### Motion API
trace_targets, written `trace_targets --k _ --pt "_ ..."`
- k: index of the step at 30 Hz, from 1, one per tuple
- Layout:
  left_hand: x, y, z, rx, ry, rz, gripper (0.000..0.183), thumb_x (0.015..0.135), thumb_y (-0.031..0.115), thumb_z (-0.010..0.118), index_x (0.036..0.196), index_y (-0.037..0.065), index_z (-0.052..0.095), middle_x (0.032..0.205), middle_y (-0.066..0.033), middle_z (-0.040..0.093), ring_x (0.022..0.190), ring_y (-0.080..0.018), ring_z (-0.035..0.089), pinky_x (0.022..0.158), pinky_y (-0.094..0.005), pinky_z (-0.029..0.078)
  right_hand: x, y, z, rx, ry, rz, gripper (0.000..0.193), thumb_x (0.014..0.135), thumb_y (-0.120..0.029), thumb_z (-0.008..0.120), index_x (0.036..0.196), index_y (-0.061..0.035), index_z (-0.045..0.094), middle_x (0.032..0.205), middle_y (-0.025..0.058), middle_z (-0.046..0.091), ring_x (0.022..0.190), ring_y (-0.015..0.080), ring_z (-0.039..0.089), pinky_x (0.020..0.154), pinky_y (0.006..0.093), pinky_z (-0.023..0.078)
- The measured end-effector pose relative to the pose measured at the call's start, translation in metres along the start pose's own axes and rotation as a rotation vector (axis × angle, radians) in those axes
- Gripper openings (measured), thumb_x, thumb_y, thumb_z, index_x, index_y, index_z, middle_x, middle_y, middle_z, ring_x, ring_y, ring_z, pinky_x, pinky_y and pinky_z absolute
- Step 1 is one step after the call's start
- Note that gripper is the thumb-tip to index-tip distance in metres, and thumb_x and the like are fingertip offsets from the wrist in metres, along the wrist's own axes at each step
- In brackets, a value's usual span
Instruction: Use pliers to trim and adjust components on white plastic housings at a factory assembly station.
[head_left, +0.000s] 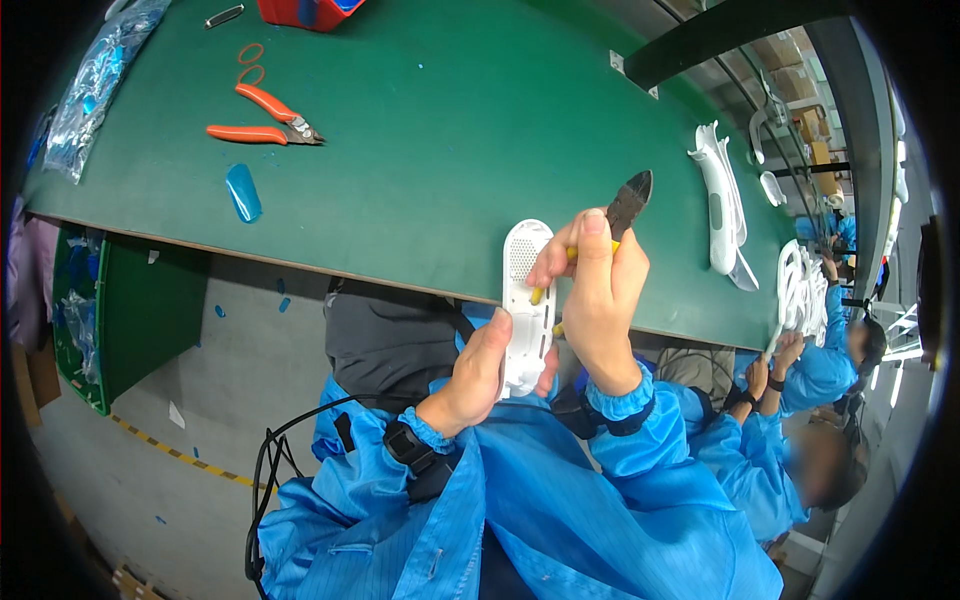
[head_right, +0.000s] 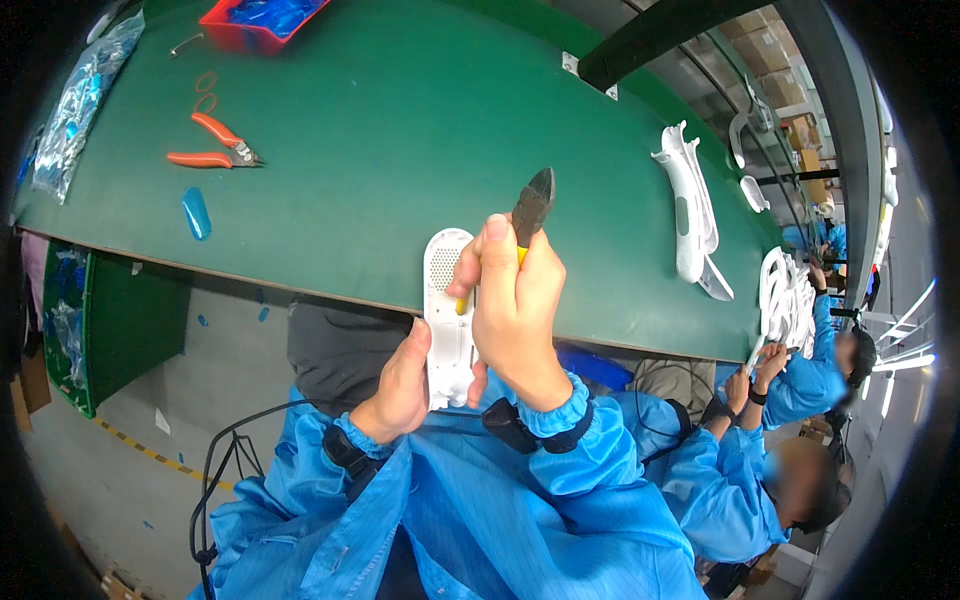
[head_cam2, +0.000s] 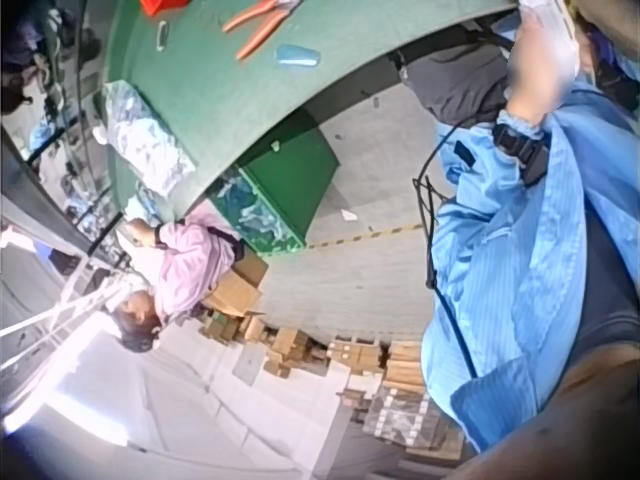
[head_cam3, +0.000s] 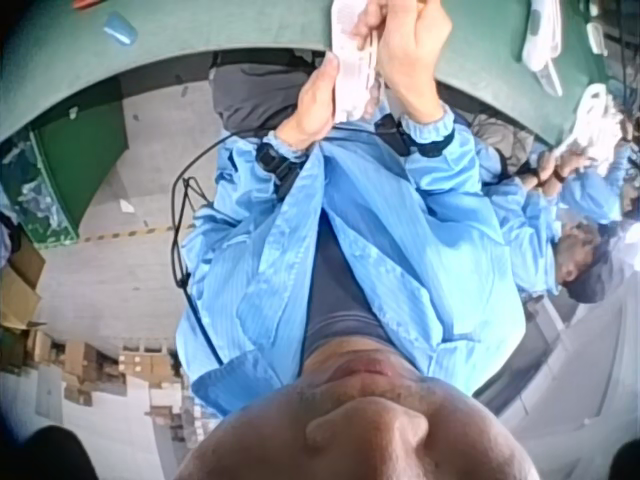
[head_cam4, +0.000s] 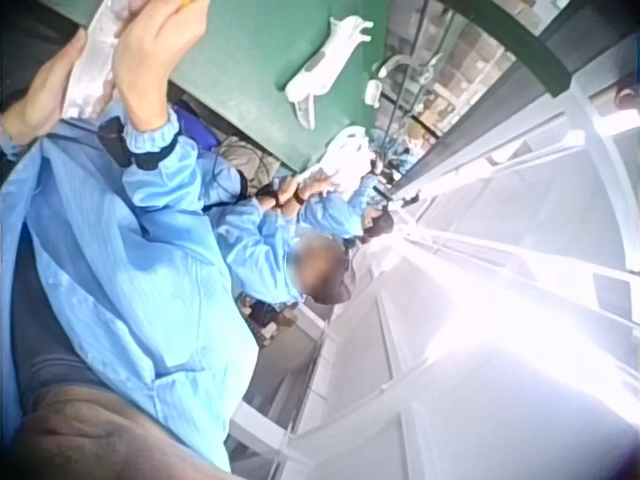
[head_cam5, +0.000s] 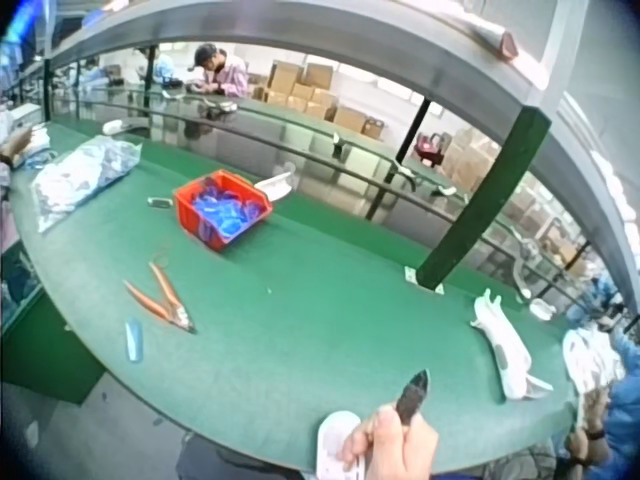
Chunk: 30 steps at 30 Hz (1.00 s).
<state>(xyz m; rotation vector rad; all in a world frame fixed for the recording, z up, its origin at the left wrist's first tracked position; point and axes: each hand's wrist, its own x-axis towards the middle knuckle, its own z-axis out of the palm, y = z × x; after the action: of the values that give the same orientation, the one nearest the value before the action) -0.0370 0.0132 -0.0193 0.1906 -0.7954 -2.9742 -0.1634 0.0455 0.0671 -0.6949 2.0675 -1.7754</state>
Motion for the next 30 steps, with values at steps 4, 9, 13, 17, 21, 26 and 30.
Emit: trace_targets --k 4,9,13,17,21,26,30 --pt "0.000 0.003 0.002 0.030 -0.018 0.007 0.068 0.102 0.060 0.018 0.117 0.004 0.053 0.085 -0.0105 0.063 0.072 -0.0185 0.064 0.065 -0.0307 0.053 -0.003 -0.002 0.005 -0.024 0.039 -0.006 0.030 0.105 -0.023 0.043 0.088 -0.0007 0.050 0.062 0.0031 0.053 0.055 0.0112 0.056 0.050 0.0262 0.044" --pt "0.000 0.006 0.005 0.025 0.004 0.030 0.070 0.104 0.058 0.017 0.100 0.001 0.059 0.077 -0.0078 0.063 0.070 -0.0146 0.061 0.065 -0.0277 0.050 0.000 -0.012 0.016 -0.168 0.063 0.020 0.034 0.106 -0.025 0.041 0.083 -0.0009 0.048 0.063 0.0055 0.053 0.054 0.0140 0.055 0.049 0.0264 0.046" --pt "0.000 0.005 0.005 0.030 0.014 0.046 0.070 0.104 0.058 0.016 0.101 0.001 0.059 0.078 -0.0080 0.063 0.069 -0.0149 0.061 0.063 -0.0275 0.049 0.000 -0.007 0.016 -0.209 0.042 -0.026 0.029 0.106 -0.024 0.041 0.089 -0.0011 0.048 0.063 0.0043 0.053 0.054 0.0131 0.055 0.049 0.0268 0.046" --pt "-0.001 0.005 0.009 -0.028 0.034 0.004 0.069 0.104 0.057 0.018 0.102 0.001 0.058 0.080 -0.0088 0.064 0.069 -0.0163 0.063 0.065 -0.0284 0.052 -0.002 -0.002 0.017 -0.264 0.027 -0.104 0.028 0.106 -0.023 0.040 0.089 -0.0012 0.047 0.065 0.0053 0.052 0.056 0.0137 0.055 0.052 0.0276 0.047" --pt "-0.001 0.001 0.004 -0.045 0.054 -0.012 0.069 0.102 0.060 0.018 0.120 0.002 0.052 0.086 -0.0142 0.065 0.073 -0.0218 0.065 0.065 -0.0323 0.053 -0.002 -0.005 -0.002 0.047 -0.010 -0.133 0.028 0.106 -0.022 0.038 0.089 -0.0007 0.044 0.066 0.0073 0.051 0.057 0.0160 0.054 0.054 0.0294 0.048" --pt "-0.002 0.002 0.003 -0.030 0.022 -0.023 0.071 0.101 0.061 0.019 0.122 0.001 0.051 0.086 -0.0145 0.065 0.074 -0.0231 0.065 0.068 -0.0343 0.054 -0.011 0.005 0.000 0.079 -0.015 -0.140 0.024 0.105 -0.020 0.043 0.094 0.0010 0.047 0.066 0.0058 0.055 0.059 0.0130 0.057 0.054 0.0274 0.047" --pt "0.000 0.009 0.012 -0.063 0.076 -0.032 0.071 0.102 0.060 0.018 0.124 0.001 0.050 0.089 -0.0157 0.066 0.076 -0.0253 0.067 0.072 -0.0354 0.055 -0.005 -0.002 -0.008 0.215 -0.019 -0.262 0.023 0.104 -0.017 0.044 0.091 0.0005 0.050 0.066 0.0052 0.056 0.059 0.0127 0.056 0.054 0.0269 0.046"
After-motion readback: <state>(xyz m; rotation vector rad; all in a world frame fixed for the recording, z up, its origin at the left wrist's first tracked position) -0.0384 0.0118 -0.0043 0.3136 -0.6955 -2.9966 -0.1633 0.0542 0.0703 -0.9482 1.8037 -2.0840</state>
